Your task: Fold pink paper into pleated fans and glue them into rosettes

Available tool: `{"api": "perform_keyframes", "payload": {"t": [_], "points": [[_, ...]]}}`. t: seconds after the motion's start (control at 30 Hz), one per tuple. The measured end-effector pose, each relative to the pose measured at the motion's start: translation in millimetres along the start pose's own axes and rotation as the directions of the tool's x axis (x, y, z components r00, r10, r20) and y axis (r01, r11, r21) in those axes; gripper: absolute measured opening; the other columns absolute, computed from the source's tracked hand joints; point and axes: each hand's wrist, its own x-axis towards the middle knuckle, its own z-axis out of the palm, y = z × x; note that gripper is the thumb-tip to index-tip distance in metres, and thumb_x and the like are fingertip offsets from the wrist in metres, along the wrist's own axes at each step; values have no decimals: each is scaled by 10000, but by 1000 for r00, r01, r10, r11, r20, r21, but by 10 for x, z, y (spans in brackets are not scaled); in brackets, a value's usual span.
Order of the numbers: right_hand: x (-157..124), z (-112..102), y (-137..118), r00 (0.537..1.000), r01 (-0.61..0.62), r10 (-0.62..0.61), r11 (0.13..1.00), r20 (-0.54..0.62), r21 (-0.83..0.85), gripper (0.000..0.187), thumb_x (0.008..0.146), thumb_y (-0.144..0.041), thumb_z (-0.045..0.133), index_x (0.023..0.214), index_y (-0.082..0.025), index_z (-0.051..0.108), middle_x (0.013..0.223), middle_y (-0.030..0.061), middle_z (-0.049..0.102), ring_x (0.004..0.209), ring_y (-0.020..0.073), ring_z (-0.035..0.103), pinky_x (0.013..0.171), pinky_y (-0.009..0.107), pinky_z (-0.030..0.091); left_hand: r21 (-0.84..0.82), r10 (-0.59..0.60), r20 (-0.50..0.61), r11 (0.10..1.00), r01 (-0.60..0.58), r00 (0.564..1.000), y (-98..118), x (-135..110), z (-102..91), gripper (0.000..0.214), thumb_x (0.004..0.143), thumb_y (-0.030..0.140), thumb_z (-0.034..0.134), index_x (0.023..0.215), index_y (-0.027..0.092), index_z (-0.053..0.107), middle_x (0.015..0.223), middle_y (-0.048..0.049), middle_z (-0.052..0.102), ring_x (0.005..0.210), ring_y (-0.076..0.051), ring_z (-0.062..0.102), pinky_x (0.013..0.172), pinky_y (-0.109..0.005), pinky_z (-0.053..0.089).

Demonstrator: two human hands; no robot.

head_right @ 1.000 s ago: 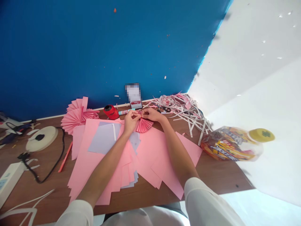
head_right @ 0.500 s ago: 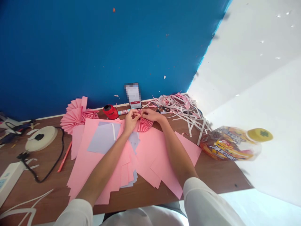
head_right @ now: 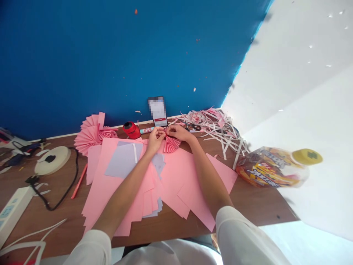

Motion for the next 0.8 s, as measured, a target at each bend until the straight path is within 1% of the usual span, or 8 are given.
{"api": "perform_keyframes", "payload": {"t": [0.17, 0.3, 0.47, 0.63, 0.8], "points": [[41, 12, 70, 999, 22, -25, 997, -32, -80, 192, 775, -356, 634, 801, -167, 614, 822, 30, 656, 754, 157, 581, 770, 312, 477, -2, 15, -1, 1000, -15, 1000, -16, 1, -3, 205, 805, 132, 573, 996, 201, 543, 850, -7, 612, 798, -115, 599, 738, -239, 454], [20, 3, 26, 998, 21, -27, 995, -57, -96, 192, 766, -344, 636, 814, -158, 640, 791, 27, 662, 709, 150, 579, 732, 300, 476, -19, 21, 2, 1000, -21, 1000, -25, 4, -8, 211, 804, 129, 580, 1000, 199, 548, 851, -7, 612, 794, -113, 592, 735, -238, 449], [-17, -5, -63, 1000, -2, -1, 993, -26, -117, 226, 777, -362, 626, 836, -151, 682, 806, 31, 680, 742, 161, 599, 758, 299, 472, -12, 14, 0, 1000, -14, 1000, -28, 9, -7, 204, 800, 129, 590, 988, 199, 552, 840, -6, 611, 774, -112, 589, 715, -234, 447], [-16, 3, -60, 1000, 1, -5, 990, -27, -142, 214, 789, -357, 613, 806, -150, 664, 811, 31, 677, 747, 159, 599, 757, 289, 465, -16, 12, 1, 1000, -12, 1000, -23, 6, -2, 206, 797, 123, 587, 984, 199, 548, 827, -3, 610, 766, -111, 591, 715, -234, 445], [-20, -3, -91, 1000, 2, -2, 981, 0, -192, 187, 801, -334, 590, 795, -154, 639, 815, 26, 664, 761, 156, 592, 763, 284, 454, -1, 8, -3, 1000, -8, 1000, -12, 3, 0, 198, 797, 123, 583, 978, 194, 548, 824, -6, 610, 765, -114, 589, 717, -239, 445]]}}
